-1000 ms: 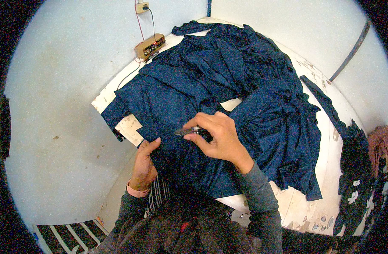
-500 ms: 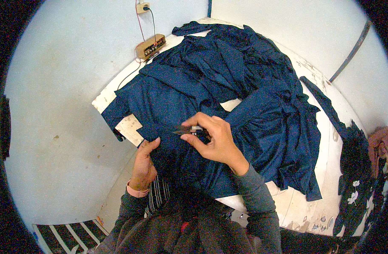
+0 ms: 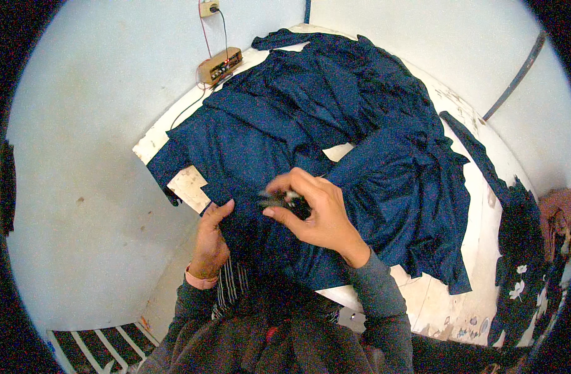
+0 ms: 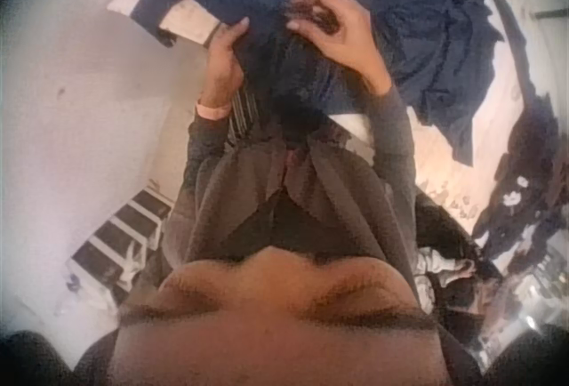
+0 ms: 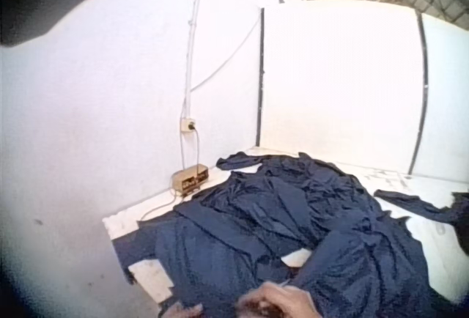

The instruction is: The person uses scissors to cut a dark blue garment laid on a white table. They repeatedly reposition and fold the fabric, then snip along seams and edges. The garment is turned over and adjusted multiple times during the process.

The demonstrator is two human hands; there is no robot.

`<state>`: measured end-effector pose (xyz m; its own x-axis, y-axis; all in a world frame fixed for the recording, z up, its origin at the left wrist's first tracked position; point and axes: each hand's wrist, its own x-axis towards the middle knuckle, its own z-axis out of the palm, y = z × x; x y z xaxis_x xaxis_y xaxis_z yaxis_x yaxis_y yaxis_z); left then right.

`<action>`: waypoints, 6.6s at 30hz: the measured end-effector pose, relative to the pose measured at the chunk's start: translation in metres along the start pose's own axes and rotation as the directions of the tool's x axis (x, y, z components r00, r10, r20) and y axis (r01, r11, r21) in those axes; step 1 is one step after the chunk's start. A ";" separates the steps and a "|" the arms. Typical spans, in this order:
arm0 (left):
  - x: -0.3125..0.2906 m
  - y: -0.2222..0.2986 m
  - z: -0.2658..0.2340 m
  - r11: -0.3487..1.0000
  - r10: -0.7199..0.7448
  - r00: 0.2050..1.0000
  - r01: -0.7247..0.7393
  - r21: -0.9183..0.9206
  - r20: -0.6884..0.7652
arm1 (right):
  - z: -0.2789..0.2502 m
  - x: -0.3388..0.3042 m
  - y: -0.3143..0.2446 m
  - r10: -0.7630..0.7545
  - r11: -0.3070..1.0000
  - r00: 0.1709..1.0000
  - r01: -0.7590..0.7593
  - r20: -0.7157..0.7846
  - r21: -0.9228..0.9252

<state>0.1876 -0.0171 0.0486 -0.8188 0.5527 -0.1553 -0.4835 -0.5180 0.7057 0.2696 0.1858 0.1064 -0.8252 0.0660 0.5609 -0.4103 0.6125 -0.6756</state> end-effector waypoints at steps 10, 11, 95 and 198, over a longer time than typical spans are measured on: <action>-0.002 -0.001 0.000 0.998 -0.053 0.999 0.053 -0.038 0.008 | -0.002 0.000 0.011 -0.065 0.965 0.995 0.080 0.070 -0.250; -0.001 -0.001 -0.001 0.998 -0.045 0.999 0.045 -0.034 -0.001 | -0.002 0.001 0.011 -0.112 0.953 0.992 0.124 0.058 -0.278; 0.055 0.133 -0.175 0.459 -0.023 0.997 -0.057 0.887 0.076 | -0.191 -0.045 0.067 0.298 0.933 0.691 -0.355 -0.659 0.050; -0.013 -0.023 0.041 0.984 -0.020 0.999 0.011 0.179 0.048 | 0.018 -0.060 -0.034 0.097 0.872 0.924 -0.257 -0.369 -0.416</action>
<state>0.2220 0.0141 0.0626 -0.7929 0.5940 -0.1359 -0.4296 -0.3867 0.8160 0.3263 0.1470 0.0867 -0.6596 0.4109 0.6294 0.0162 0.8449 -0.5346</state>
